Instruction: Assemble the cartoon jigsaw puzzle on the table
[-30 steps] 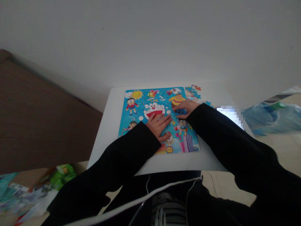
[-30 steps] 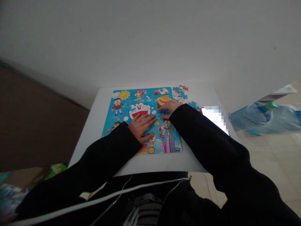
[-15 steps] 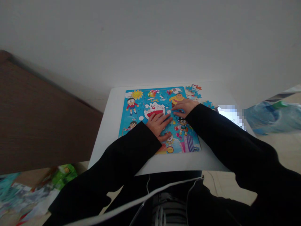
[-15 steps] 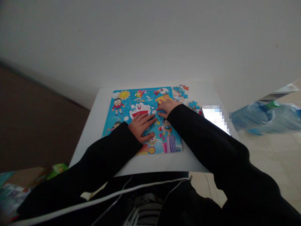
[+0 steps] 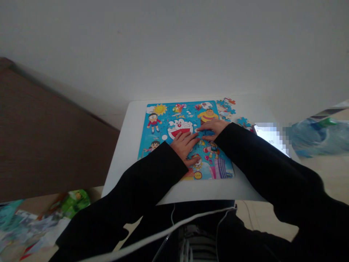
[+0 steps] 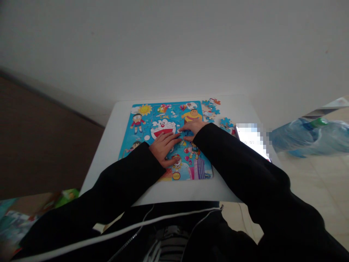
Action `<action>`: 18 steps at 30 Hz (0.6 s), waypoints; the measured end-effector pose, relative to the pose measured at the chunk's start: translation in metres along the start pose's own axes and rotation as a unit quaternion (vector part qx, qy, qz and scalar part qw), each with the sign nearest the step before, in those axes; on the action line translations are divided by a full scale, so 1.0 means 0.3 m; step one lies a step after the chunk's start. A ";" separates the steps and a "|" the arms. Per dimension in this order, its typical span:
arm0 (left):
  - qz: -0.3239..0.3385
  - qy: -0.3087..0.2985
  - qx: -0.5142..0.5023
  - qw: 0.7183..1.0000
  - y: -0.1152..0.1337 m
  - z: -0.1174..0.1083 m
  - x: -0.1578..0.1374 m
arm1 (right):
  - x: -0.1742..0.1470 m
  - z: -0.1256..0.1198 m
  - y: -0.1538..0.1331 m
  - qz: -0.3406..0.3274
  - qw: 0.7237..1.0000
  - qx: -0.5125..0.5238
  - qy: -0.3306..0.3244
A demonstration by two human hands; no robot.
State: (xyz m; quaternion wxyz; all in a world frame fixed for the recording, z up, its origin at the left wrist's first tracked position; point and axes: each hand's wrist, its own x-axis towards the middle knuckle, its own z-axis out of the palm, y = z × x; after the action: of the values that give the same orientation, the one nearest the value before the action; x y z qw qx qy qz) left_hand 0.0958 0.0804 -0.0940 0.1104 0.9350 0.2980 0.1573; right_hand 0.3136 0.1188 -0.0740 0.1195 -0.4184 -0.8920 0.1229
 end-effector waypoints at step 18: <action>-0.011 -0.016 -0.004 1.000 0.013 0.001 -0.008 | 0.025 -0.034 -0.003 -0.012 0.997 -0.007 -0.079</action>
State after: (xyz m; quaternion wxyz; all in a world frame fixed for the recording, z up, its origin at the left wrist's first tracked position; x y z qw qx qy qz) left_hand 0.0961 0.0759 -0.0935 0.1206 0.9337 0.3056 0.1423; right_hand 0.3115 0.1253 -0.0631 0.0475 -0.3971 -0.9045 0.1481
